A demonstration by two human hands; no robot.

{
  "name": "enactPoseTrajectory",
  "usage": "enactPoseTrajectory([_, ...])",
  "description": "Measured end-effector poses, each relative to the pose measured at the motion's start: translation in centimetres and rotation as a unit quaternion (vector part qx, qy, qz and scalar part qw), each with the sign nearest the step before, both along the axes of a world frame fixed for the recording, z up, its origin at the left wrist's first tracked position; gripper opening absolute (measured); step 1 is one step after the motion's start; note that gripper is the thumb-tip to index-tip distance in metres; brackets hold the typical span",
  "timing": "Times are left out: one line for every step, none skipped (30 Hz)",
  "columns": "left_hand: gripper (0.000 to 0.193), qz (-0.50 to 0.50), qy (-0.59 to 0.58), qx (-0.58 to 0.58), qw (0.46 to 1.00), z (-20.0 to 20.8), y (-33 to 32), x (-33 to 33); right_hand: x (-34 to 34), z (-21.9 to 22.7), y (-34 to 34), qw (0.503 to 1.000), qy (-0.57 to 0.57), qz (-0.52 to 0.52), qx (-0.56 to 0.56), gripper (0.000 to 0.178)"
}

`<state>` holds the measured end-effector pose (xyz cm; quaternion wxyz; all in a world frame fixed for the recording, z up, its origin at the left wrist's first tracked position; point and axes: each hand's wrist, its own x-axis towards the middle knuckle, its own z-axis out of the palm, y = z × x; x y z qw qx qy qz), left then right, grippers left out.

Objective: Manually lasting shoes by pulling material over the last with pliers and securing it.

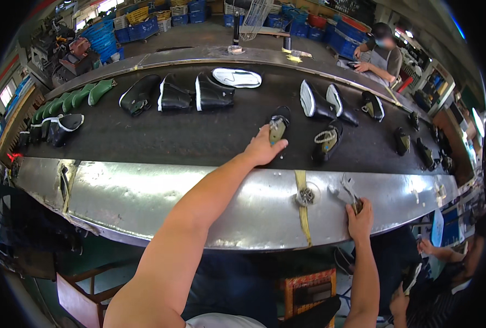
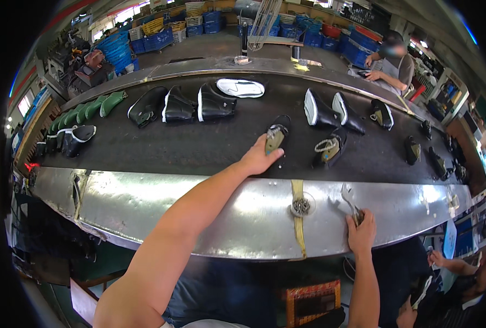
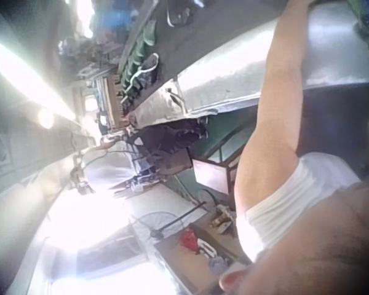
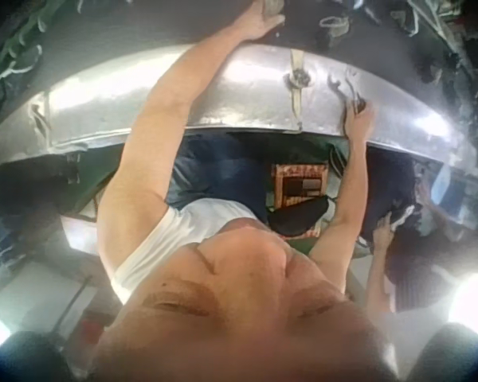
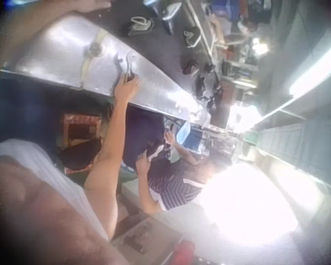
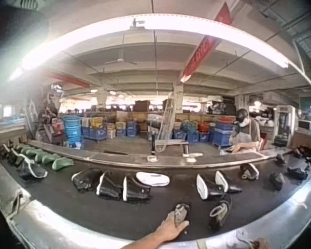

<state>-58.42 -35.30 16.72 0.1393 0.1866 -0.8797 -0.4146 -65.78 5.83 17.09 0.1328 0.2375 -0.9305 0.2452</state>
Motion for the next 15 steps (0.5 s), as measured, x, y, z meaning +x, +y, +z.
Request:
enactPoseTrajectory([0.096,-0.016,-0.006,-0.01,1.0,1.1,-0.3,0.6,0.0,0.2,-0.5,1.0,0.004,0.006,0.001,0.051])
enactPoseTrajectory([0.096,-0.01,-0.003,-0.008,1.0,0.8,-1.5,0.3,0.1,0.4,-1.0,1.0,-0.012,0.006,-0.007,0.052])
enactPoseTrajectory([0.091,0.01,0.023,-0.008,1.0,0.1,-3.0,-0.3,0.1,0.3,-1.4,0.999,-0.029,0.006,-0.014,0.052])
enactPoseTrajectory([0.085,0.027,0.053,-0.008,0.998,-0.2,-4.3,-1.1,-0.4,-0.2,-1.0,0.999,0.013,0.021,-0.027,0.049])
enactPoseTrajectory([0.081,0.044,0.08,-0.008,0.996,-0.2,-5.2,-1.6,-0.8,-0.1,-0.9,0.999,0.017,0.024,-0.025,0.049])
enactPoseTrajectory([0.07,0.16,0.16,-0.07,0.972,-0.7,-6.7,-1.0,-1.2,0.1,-0.6,0.999,-0.039,0.012,-0.029,0.047])
enactPoseTrajectory([0.069,0.222,0.205,-0.081,0.95,-0.8,-9.4,-0.4,-1.7,0.5,-0.5,0.995,-0.094,-0.002,-0.035,0.045])
enactPoseTrajectory([0.062,0.289,0.242,-0.128,0.917,-0.8,-12.2,0.3,-2.7,0.8,-0.2,0.989,-0.142,-0.017,-0.045,0.041])
enactPoseTrajectory([0.064,0.372,0.258,-0.153,0.879,-1.6,-15.8,0.9,-3.2,2.0,-1.7,0.989,-0.139,-0.009,-0.046,0.041])
enactPoseTrajectory([0.068,0.417,0.26,-0.141,0.86,-1.8,-18.7,1.7,-3.4,3.6,-3.2,0.964,-0.233,0.045,-0.119,0.038])
enactPoseTrajectory([0.071,0.459,0.218,-0.072,0.858,-1.5,-20.6,2.0,-3.3,5.5,-4.9,0.923,-0.323,0.094,-0.188,0.035])
enactPoseTrajectory([0.071,0.458,0.172,0.015,0.872,-1.3,-22.6,2.4,-2.4,7.9,-8.1,0.894,-0.344,0.144,-0.248,0.032])
enactPoseTrajectory([0.069,0.446,0.092,0.078,0.887,-0.5,-22.8,2.0,-1.7,9.7,-11.9,0.861,-0.361,0.185,-0.305,0.028])
enactPoseTrajectory([0.064,0.431,0.071,0.097,0.894,0.1,-23.2,1.9,-2.0,11.1,-15.1,0.841,-0.405,0.194,-0.302,0.027])
enactPoseTrajectory([0.06,0.42,0.051,0.114,0.899,0.3,-24.0,1.9,-2.4,12.2,-18.5,0.817,-0.45,0.206,-0.298,0.027])
